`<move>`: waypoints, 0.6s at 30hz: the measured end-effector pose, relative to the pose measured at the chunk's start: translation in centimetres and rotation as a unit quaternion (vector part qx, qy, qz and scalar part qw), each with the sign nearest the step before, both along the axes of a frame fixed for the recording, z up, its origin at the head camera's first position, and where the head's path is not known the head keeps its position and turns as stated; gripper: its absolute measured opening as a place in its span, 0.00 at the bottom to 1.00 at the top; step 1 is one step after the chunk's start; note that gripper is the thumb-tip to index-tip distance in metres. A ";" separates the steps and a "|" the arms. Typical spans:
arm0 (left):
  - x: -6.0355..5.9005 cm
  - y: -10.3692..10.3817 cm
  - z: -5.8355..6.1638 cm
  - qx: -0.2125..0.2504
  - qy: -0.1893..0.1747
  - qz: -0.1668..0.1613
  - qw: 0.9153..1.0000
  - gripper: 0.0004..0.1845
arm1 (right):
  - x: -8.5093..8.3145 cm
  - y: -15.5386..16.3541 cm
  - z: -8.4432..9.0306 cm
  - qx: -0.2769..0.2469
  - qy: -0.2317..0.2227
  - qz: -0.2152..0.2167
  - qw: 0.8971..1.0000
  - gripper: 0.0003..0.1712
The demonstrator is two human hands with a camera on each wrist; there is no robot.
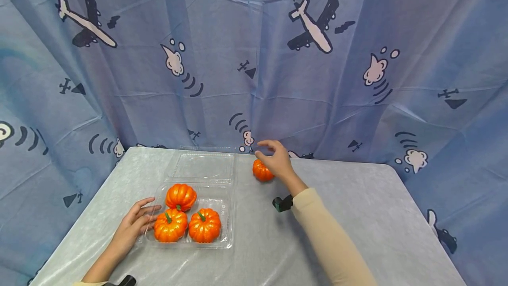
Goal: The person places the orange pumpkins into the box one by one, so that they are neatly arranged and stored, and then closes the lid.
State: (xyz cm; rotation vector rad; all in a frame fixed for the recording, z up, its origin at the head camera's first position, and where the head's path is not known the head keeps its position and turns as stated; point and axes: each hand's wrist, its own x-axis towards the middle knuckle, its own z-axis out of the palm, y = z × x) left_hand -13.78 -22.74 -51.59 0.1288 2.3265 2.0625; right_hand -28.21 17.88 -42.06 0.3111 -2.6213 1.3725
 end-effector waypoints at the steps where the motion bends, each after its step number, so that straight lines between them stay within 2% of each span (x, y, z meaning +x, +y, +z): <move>1: 0.0 0.0 0.0 0.000 -0.001 0.000 1.000 0.24 | 0.0 0.2 -0.2 0.001 0.000 -0.006 1.000 0.17; 11: 0.0 0.0 0.1 -0.001 -0.004 0.004 1.000 0.24 | -0.4 1.5 -2.9 -0.006 -0.069 -0.068 0.995 0.25; 18: 0.0 0.0 0.2 -0.005 -0.011 0.007 1.000 0.24 | -0.6 1.7 -4.6 -0.005 -0.108 -0.088 0.990 0.30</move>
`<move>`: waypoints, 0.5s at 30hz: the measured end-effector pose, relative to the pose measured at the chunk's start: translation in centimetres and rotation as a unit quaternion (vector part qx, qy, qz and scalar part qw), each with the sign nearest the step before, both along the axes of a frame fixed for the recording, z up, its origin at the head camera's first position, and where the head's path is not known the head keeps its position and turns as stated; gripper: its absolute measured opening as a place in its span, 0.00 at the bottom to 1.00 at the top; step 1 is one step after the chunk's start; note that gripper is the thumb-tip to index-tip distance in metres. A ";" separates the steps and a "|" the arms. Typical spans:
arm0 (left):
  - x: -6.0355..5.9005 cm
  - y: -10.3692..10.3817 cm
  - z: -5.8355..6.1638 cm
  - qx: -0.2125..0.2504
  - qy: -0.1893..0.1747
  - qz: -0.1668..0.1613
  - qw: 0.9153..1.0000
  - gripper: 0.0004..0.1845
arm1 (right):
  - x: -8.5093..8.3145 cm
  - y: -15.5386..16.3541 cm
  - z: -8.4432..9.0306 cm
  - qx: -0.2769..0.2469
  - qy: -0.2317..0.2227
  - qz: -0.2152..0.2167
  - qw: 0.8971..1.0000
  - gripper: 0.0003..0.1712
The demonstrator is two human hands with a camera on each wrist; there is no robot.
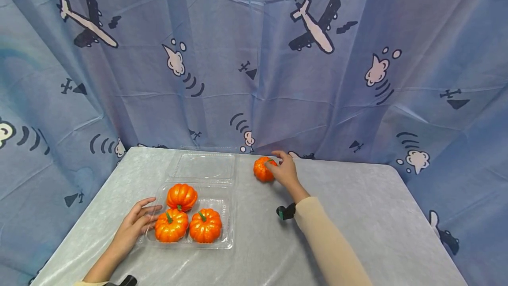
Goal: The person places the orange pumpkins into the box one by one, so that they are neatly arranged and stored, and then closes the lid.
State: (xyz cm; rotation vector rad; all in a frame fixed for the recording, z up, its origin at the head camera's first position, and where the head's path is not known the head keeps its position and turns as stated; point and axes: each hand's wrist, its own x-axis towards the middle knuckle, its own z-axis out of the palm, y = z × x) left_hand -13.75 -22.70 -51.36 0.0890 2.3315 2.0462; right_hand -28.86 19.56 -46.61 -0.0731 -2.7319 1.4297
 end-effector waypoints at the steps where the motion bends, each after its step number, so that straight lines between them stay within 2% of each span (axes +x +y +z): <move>1: 0.0 0.0 0.0 0.000 -0.001 0.000 1.000 0.24 | 0.0 0.0 -0.2 -0.001 -0.006 0.000 1.000 0.30; 5: 0.0 -0.1 0.0 0.001 -0.003 -0.003 1.000 0.24 | -0.1 0.1 -0.8 0.000 -0.014 0.006 1.000 0.31; 15: 0.0 -0.1 0.0 0.000 -0.006 -0.004 1.000 0.23 | 0.1 0.0 -1.8 0.006 0.000 0.014 1.000 0.28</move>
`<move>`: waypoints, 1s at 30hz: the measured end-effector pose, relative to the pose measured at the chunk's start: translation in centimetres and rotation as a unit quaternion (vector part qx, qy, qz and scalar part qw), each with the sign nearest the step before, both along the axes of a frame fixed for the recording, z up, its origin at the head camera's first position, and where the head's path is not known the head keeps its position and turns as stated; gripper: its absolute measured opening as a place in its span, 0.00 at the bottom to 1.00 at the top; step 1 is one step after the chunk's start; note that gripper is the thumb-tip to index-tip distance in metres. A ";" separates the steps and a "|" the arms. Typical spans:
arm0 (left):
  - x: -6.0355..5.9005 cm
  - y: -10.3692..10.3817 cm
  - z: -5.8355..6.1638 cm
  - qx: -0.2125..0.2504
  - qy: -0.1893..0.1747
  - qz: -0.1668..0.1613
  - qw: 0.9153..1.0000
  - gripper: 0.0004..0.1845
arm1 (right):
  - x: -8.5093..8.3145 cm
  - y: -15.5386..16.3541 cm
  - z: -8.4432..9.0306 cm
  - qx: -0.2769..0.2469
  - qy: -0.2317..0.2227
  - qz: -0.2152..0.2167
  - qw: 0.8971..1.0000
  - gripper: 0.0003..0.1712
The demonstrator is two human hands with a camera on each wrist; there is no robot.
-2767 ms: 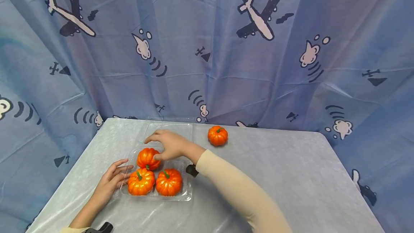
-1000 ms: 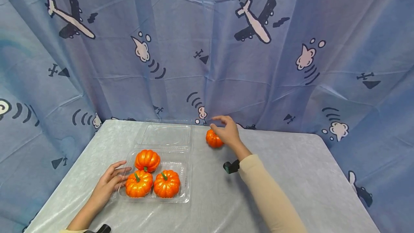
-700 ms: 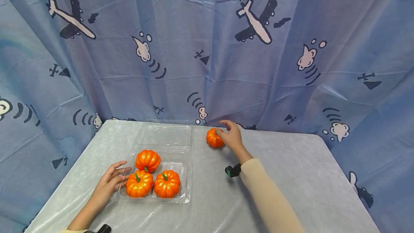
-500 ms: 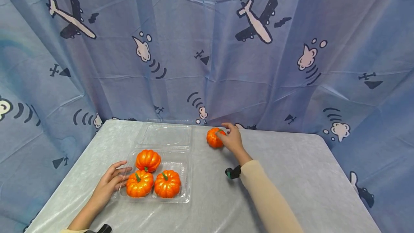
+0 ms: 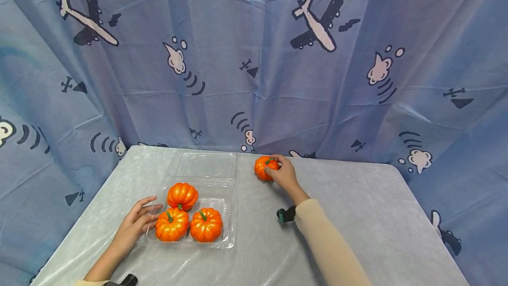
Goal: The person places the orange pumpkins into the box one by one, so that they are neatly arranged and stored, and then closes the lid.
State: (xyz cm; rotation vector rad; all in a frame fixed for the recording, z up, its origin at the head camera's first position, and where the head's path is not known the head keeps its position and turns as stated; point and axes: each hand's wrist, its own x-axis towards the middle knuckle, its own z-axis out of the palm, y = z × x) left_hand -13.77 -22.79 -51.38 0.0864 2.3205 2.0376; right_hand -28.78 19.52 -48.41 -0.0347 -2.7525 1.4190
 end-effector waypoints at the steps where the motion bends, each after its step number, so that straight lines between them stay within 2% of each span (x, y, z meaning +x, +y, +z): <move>1: 0.0 0.0 0.0 0.000 0.000 0.000 1.000 0.23 | 0.0 0.0 0.0 -0.003 0.002 0.000 1.000 0.28; 13: 0.0 0.0 0.0 -0.001 0.001 0.004 1.000 0.24 | -0.1 0.4 -0.5 -0.015 -0.005 0.000 1.000 0.28; 21: 0.1 0.2 -0.1 0.001 -0.004 0.007 1.000 0.24 | 0.6 0.5 -0.3 -0.022 -0.007 0.008 1.000 0.28; 30: 0.2 0.2 0.3 -0.003 -0.017 0.010 1.000 0.24 | 1.3 0.1 0.7 -0.031 0.020 0.026 0.999 0.27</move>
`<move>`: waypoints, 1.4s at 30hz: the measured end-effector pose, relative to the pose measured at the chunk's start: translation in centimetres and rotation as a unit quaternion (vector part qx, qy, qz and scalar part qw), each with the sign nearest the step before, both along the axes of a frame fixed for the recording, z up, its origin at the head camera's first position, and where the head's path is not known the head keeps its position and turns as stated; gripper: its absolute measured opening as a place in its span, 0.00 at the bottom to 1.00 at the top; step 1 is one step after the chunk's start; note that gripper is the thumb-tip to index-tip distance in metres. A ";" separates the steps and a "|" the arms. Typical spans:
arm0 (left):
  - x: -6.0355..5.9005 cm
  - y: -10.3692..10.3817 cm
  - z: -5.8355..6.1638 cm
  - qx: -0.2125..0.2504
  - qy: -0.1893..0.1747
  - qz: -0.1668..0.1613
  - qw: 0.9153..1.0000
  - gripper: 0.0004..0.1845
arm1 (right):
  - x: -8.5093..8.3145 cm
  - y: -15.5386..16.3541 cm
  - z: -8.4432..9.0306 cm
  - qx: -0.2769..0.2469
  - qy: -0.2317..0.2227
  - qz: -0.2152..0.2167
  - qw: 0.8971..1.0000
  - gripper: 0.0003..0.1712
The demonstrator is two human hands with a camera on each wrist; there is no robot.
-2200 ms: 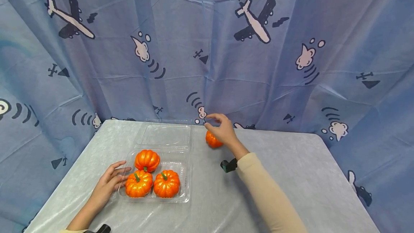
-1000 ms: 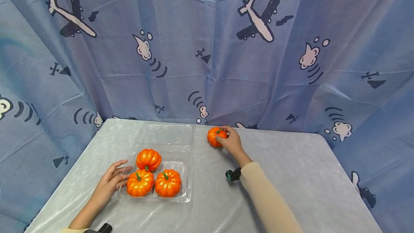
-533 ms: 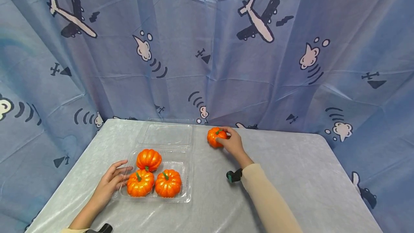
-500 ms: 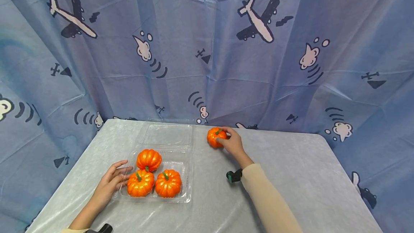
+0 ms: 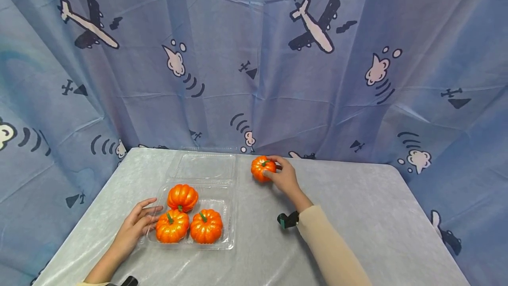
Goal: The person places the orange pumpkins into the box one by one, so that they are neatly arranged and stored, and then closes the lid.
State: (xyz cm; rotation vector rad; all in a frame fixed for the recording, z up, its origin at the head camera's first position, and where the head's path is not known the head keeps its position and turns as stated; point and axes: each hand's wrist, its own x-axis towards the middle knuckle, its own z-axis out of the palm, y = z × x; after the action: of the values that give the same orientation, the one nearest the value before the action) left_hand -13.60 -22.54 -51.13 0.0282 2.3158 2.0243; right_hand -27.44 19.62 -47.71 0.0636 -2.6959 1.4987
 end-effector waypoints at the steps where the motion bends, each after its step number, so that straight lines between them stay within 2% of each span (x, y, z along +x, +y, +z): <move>1: 0.0 0.0 0.0 0.001 0.001 0.000 1.000 0.24 | 0.2 -0.1 0.2 -0.002 0.005 0.004 1.000 0.27; 9: -0.1 -0.1 -0.3 0.002 0.024 -0.004 1.000 0.24 | 1.8 -1.9 1.3 -0.032 0.048 0.033 0.998 0.28; 17: -0.1 -0.1 -0.3 0.002 0.019 -0.004 1.000 0.24 | 2.8 -3.6 2.3 -0.073 0.073 0.082 0.991 0.28; 24: -0.1 -0.1 -0.2 0.001 0.015 -0.007 1.000 0.24 | 4.0 -5.1 3.2 -0.068 0.104 0.122 0.985 0.27; 30: -0.1 -0.1 -0.2 0.003 0.014 -0.007 1.000 0.24 | 5.2 -6.5 3.9 -0.036 0.142 0.167 0.975 0.27; 37: -0.1 -0.1 -0.3 0.008 0.014 -0.008 1.000 0.24 | 6.1 -7.9 4.3 0.038 0.191 0.209 0.958 0.26; 42: -0.1 -0.2 -0.4 0.012 0.029 -0.012 0.999 0.24 | 6.5 -8.6 4.2 0.069 0.187 0.222 0.954 0.26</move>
State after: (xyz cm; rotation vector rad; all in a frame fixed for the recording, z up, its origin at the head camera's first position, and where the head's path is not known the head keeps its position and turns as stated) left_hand -13.66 -22.70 -51.51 0.1154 2.3120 2.0681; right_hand -20.94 10.98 -43.48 0.9156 -2.5623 1.2129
